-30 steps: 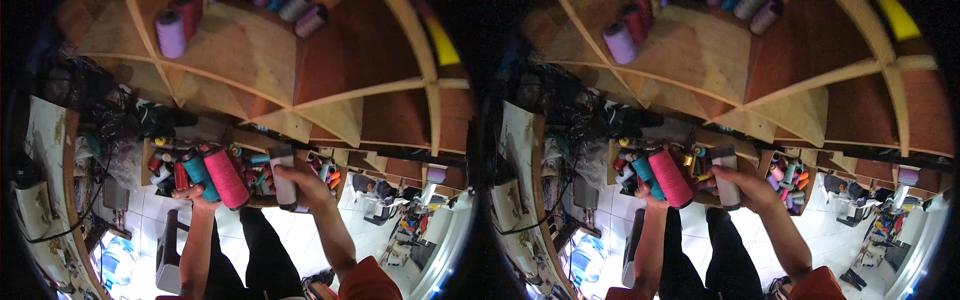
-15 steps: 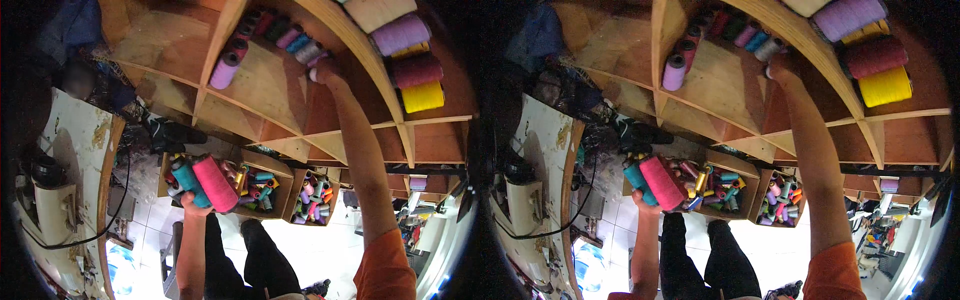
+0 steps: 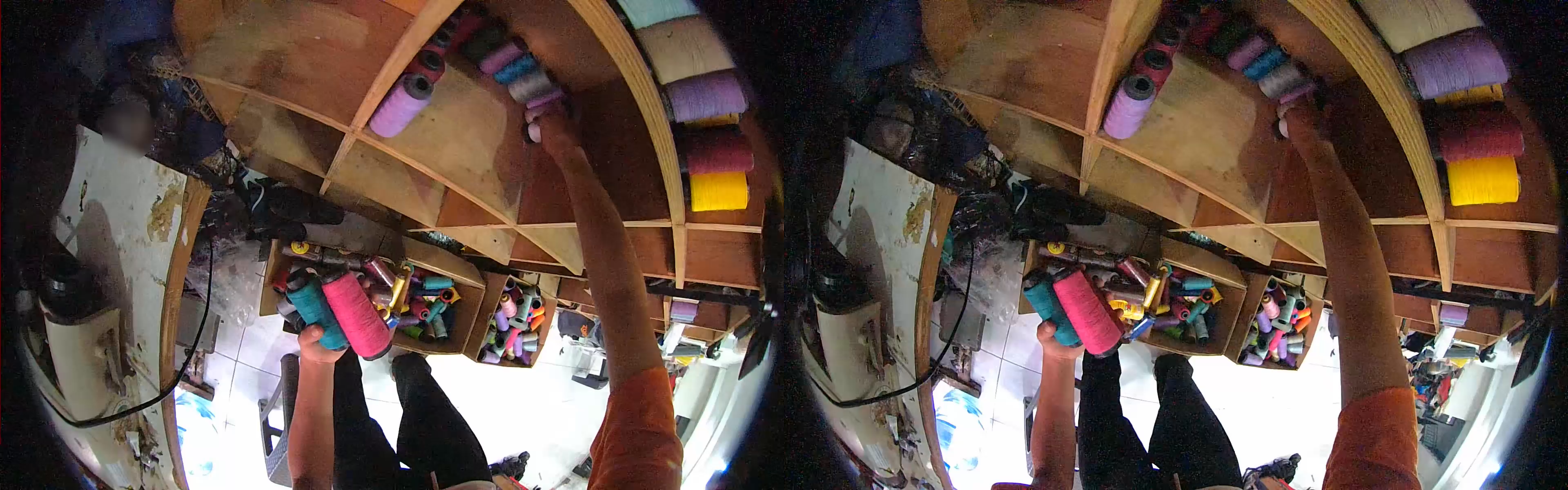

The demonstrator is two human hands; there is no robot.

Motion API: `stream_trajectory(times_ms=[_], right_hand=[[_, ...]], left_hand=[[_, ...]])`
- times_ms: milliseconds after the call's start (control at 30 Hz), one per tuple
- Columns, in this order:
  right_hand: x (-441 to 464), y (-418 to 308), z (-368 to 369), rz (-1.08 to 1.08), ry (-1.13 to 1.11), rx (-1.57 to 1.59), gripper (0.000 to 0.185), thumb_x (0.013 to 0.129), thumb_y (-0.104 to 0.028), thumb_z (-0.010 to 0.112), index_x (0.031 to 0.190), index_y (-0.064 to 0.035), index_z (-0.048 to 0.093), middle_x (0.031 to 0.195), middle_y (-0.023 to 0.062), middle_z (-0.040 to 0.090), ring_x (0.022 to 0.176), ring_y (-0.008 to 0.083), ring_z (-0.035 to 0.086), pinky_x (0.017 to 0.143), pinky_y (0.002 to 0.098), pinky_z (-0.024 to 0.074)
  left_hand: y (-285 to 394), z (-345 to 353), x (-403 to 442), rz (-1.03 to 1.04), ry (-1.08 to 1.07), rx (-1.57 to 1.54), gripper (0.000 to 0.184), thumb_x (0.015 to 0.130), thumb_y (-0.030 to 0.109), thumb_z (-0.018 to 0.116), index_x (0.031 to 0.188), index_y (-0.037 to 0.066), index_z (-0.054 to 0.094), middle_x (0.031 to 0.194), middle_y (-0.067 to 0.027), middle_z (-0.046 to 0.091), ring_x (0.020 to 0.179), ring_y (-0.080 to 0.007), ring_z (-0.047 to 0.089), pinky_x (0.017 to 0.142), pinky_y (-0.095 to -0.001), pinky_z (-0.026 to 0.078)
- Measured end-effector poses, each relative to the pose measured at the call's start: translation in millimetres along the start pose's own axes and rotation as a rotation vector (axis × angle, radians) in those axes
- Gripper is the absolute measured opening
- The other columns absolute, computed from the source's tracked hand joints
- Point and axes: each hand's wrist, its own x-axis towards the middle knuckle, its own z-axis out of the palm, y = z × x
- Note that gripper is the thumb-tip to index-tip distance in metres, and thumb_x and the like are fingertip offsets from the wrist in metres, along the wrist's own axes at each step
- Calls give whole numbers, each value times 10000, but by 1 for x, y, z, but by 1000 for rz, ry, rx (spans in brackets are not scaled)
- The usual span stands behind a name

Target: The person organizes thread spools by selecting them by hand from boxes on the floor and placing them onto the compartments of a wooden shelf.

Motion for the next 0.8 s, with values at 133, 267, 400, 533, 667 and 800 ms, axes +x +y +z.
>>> stream_trajectory(times_ms=[133,267,400,533,667,800], right_hand=[[0,10,21,-114,241,57,431,857,-279,533,1230,-70,478,1278,112,470,1174,301,460,960,436,381],[-12,-3,-9,-67,45,-5,323,878,-239,542,1179,-122,560,1318,89,466,1236,280,418,1008,518,345],[-25,-20,-42,-49,-56,-131,319,875,-235,572,1177,-131,572,1220,73,509,1152,261,457,964,491,368],[-17,-15,-46,-287,-3,-125,379,863,-240,600,1209,-105,527,1059,68,570,996,250,537,868,401,428],[-98,-77,-146,-485,-254,1106,421,836,-275,656,1195,-85,546,888,32,615,822,176,584,762,312,473],[-207,-141,-230,-416,-689,1432,531,809,-251,713,1253,-60,491,983,71,604,878,161,593,719,279,522]], left_hand=[[8,14,17,-13,-47,20,985,618,346,760,1418,78,252,1343,-183,429,1203,-379,460,1015,-545,370],[11,15,25,-14,-44,53,1009,602,356,769,1420,76,249,1349,-189,421,1212,-382,450,1014,-543,371],[13,18,31,-21,-98,34,1017,604,361,771,1422,69,242,1353,-198,415,1240,-388,422,1028,-541,356],[12,14,33,-20,-70,46,1007,617,361,764,1420,56,239,1373,-195,388,1247,-381,417,1035,-539,349],[3,22,45,11,-85,0,986,618,329,757,1413,49,246,1361,-191,403,1193,-381,470,1000,-508,400],[-9,11,50,-25,15,62,887,609,260,744,1370,52,340,1287,-178,487,1120,-354,535,966,-469,432]])
